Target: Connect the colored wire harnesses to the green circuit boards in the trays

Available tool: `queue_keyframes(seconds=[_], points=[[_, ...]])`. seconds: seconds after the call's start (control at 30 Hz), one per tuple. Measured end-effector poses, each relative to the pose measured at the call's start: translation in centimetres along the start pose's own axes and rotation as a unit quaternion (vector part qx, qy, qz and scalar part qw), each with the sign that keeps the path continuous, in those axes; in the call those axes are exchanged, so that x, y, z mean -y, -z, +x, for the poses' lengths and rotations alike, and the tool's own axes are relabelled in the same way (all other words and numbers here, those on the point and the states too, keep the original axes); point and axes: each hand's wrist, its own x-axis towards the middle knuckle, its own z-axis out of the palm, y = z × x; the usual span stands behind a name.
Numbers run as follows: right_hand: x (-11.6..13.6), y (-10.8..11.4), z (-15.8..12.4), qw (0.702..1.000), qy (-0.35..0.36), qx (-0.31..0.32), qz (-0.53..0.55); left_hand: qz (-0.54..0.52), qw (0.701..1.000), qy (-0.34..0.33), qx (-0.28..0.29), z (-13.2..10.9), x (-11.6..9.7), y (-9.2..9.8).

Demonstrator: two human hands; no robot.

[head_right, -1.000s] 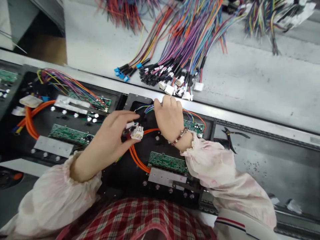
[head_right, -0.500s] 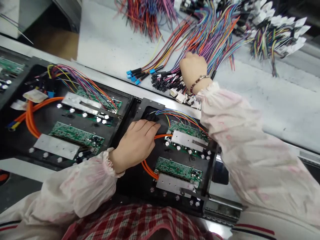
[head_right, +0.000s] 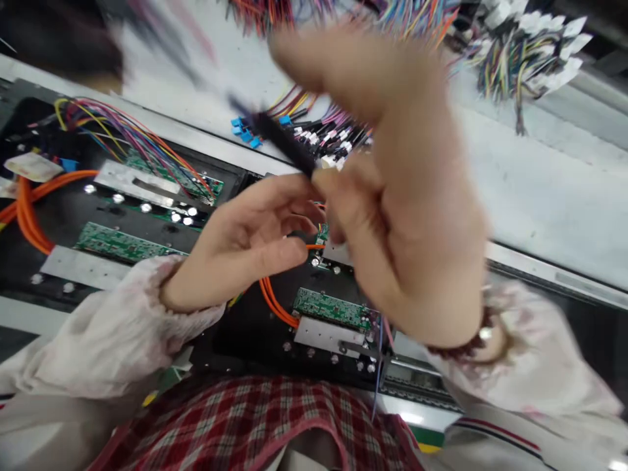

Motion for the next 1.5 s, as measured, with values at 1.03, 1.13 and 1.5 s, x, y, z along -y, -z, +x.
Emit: queue_keyframes(seconds=[1.03, 1.13, 1.5], points=[[-10.4, -1.6, -3.3, 0.956, 0.093, -0.067, -0.269, -0.188, 0.969, 0.153, -0.057, 3.8, 5.7, -1.2], [-10.9, -0.2, -4.2, 0.933, 0.103, -0.034, -0.344, -0.121, 0.977, 0.145, -0.099, 3.8, 5.4, -1.1], [-12.4, -1.4, -3.7, 0.914, 0.155, -0.118, -0.355, 0.014, 0.964, 0.116, -0.238, 3.3, 5.1, -0.6]])
